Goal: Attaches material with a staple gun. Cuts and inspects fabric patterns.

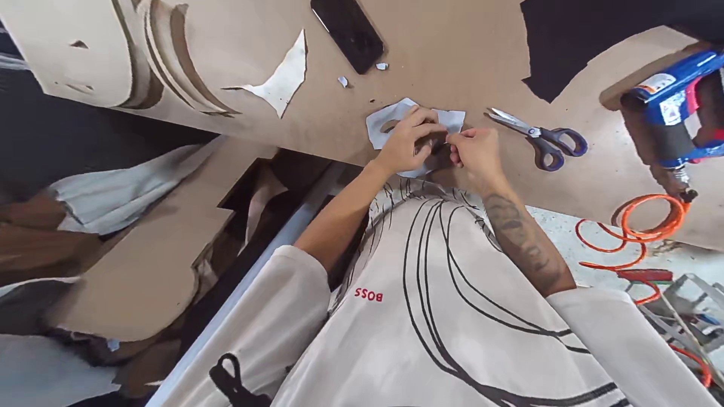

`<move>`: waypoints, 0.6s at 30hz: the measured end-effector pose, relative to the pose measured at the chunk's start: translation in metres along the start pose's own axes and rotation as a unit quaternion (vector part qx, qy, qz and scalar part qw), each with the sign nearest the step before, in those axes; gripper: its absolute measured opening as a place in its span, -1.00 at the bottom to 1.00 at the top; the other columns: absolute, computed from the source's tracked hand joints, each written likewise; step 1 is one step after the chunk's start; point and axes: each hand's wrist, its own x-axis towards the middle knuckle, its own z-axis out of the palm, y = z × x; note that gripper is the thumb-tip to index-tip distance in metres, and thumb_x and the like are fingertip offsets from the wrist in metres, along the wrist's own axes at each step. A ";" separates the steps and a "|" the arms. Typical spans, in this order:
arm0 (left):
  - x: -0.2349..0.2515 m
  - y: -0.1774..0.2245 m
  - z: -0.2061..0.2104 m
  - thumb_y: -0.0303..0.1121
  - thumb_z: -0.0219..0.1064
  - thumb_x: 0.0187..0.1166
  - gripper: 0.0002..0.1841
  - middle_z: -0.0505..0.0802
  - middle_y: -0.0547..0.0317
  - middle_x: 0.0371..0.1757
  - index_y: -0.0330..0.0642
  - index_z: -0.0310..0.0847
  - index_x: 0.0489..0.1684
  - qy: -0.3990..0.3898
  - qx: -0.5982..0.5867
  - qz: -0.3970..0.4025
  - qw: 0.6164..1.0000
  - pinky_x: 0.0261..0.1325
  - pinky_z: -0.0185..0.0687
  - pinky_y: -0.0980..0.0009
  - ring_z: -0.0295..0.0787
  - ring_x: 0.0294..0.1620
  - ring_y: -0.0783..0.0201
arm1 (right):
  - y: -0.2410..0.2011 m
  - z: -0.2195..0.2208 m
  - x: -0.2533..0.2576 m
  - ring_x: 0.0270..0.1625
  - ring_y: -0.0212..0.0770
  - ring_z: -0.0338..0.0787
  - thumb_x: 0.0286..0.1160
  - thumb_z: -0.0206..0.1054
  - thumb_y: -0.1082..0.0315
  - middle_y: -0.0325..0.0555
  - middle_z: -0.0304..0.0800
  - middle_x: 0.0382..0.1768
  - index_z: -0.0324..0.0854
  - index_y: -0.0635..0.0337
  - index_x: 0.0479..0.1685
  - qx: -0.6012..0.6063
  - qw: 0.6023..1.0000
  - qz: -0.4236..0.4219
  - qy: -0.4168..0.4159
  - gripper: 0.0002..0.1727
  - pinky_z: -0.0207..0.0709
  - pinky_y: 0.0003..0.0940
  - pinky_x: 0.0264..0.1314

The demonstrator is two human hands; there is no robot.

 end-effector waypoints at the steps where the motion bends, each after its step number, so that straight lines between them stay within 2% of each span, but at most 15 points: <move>1: 0.000 0.001 -0.002 -0.12 0.36 0.34 -0.54 0.78 -0.03 0.23 -0.15 0.82 0.16 -0.022 0.029 0.003 0.999 0.51 0.50 0.08 0.59 0.37 -0.02 | -0.005 0.002 -0.001 -0.70 -0.35 0.62 0.53 0.42 0.19 -0.22 0.74 -0.57 0.70 0.14 -0.28 0.024 1.000 0.019 0.003 -0.80 0.56 -0.43 -0.65; 3: 0.002 0.003 0.000 0.33 0.49 0.12 -0.26 0.74 -0.06 0.29 -0.09 0.78 0.13 -0.053 0.092 -0.006 0.994 0.54 0.45 -0.01 0.56 0.41 -0.09 | -0.012 0.006 0.002 -0.70 -0.35 0.62 0.50 0.42 0.23 -0.24 0.71 -0.59 0.65 0.13 -0.32 0.054 0.997 0.050 0.013 -0.83 0.55 -0.45 -0.66; 4: 0.003 0.003 0.003 0.44 0.51 0.02 -0.19 0.74 -0.04 0.29 -0.06 0.79 0.08 -0.052 0.114 -0.010 0.992 0.52 0.47 -0.03 0.57 0.40 -0.10 | -0.015 0.009 0.006 -0.71 -0.35 0.62 0.48 0.42 0.27 -0.24 0.71 -0.61 0.64 0.15 -0.35 0.068 0.995 0.065 0.023 -0.84 0.55 -0.45 -0.67; 5: 0.004 0.003 0.007 0.41 0.55 0.03 -0.24 0.75 -0.03 0.28 -0.04 0.80 0.02 -0.043 0.127 -0.014 0.991 0.51 0.49 -0.04 0.59 0.39 -0.11 | -0.016 0.011 0.012 -0.73 -0.35 0.63 0.46 0.43 0.32 -0.20 0.72 -0.63 0.64 0.21 -0.38 0.083 0.993 0.081 0.038 -0.84 0.55 -0.45 -0.71; 7: 0.004 -0.001 0.015 0.03 0.60 0.26 -0.60 0.81 -0.02 0.16 -0.07 0.85 -0.14 0.009 0.127 -0.010 0.992 0.43 0.58 0.01 0.66 0.29 -0.07 | -0.018 0.015 0.018 -0.75 -0.35 0.59 0.46 0.44 0.36 -0.19 0.69 -0.64 0.62 0.23 -0.39 0.105 0.987 0.108 0.052 -0.84 0.52 -0.46 -0.73; 9: 0.004 -0.003 0.019 -0.30 0.54 0.40 -0.89 0.84 0.00 0.05 -0.11 0.88 -0.29 0.055 0.103 -0.005 0.993 0.39 0.61 0.10 0.70 0.21 -0.01 | -0.018 0.017 0.018 -0.75 -0.35 0.59 0.47 0.43 0.37 -0.19 0.68 -0.64 0.61 0.23 -0.39 0.130 0.983 0.121 0.052 -0.84 0.51 -0.47 -0.73; 10: 0.003 -0.003 0.020 -0.38 0.54 0.42 -0.95 0.85 0.00 0.03 -0.12 0.89 -0.32 0.071 0.088 -0.007 0.994 0.39 0.62 0.13 0.71 0.21 0.02 | -0.018 0.016 0.016 -0.73 -0.36 0.60 0.48 0.42 0.34 -0.20 0.68 -0.63 0.62 0.21 -0.38 0.138 0.982 0.122 0.043 -0.84 0.52 -0.47 -0.72; 12: 0.002 -0.003 0.020 -0.43 0.53 0.44 -0.96 0.88 0.03 -0.02 -0.12 0.91 -0.34 0.099 0.058 -0.015 0.993 0.34 0.67 0.18 0.75 0.19 0.07 | -0.018 0.003 0.006 -0.61 -0.36 0.67 0.61 0.37 0.21 -0.23 0.76 -0.49 0.70 0.17 -0.22 0.124 0.988 0.090 -0.002 -0.80 0.62 -0.45 -0.56; 14: 0.004 -0.004 0.019 -0.36 0.52 0.50 -0.93 0.89 0.08 -0.05 -0.08 0.93 -0.27 0.114 0.045 -0.028 0.992 0.33 0.68 0.21 0.77 0.17 0.12 | -0.020 -0.032 -0.007 -0.45 -0.28 0.81 0.74 0.29 0.14 -0.17 0.88 -0.32 0.75 0.21 0.01 0.027 0.999 -0.032 -0.013 -0.69 0.77 -0.31 -0.38; 15: 0.006 -0.004 0.018 -0.30 0.51 0.54 -0.91 0.88 0.10 -0.07 -0.05 0.94 -0.22 0.114 0.048 -0.032 0.992 0.31 0.67 0.22 0.76 0.15 0.15 | -0.018 -0.062 -0.013 -0.38 -0.24 0.88 0.77 0.25 0.13 -0.14 0.90 -0.26 0.75 0.20 0.11 -0.065 0.992 -0.108 0.020 -0.67 0.85 -0.23 -0.32; 16: 0.007 -0.003 0.017 -0.24 0.51 0.56 -0.88 0.87 0.11 -0.08 -0.04 0.93 -0.20 0.111 0.054 -0.035 0.992 0.30 0.67 0.23 0.76 0.14 0.15 | -0.015 -0.097 -0.020 -0.28 -0.20 0.90 0.77 0.24 0.16 -0.09 0.89 -0.18 0.70 0.19 0.22 -0.175 0.967 -0.168 0.077 -0.67 0.87 -0.17 -0.25; 17: 0.006 -0.001 0.017 -0.20 0.50 0.57 -0.85 0.87 0.12 -0.07 -0.03 0.93 -0.18 0.102 0.062 -0.041 0.992 0.30 0.67 0.23 0.75 0.14 0.16 | -0.010 -0.137 -0.026 -0.11 -0.11 0.89 0.74 0.22 0.17 0.01 0.85 -0.05 0.62 0.18 0.38 -0.292 0.928 -0.181 0.142 -0.61 0.83 -0.07 -0.08; 18: 0.006 0.000 0.016 -0.17 0.48 0.58 -0.83 0.86 0.12 -0.07 -0.02 0.92 -0.16 0.094 0.068 -0.046 0.992 0.29 0.67 0.23 0.75 0.14 0.16 | -0.006 -0.176 -0.031 0.11 0.09 0.83 0.66 0.25 0.18 0.21 0.77 0.13 0.48 0.20 0.55 -0.387 0.887 -0.159 0.197 -0.48 0.74 0.11 0.12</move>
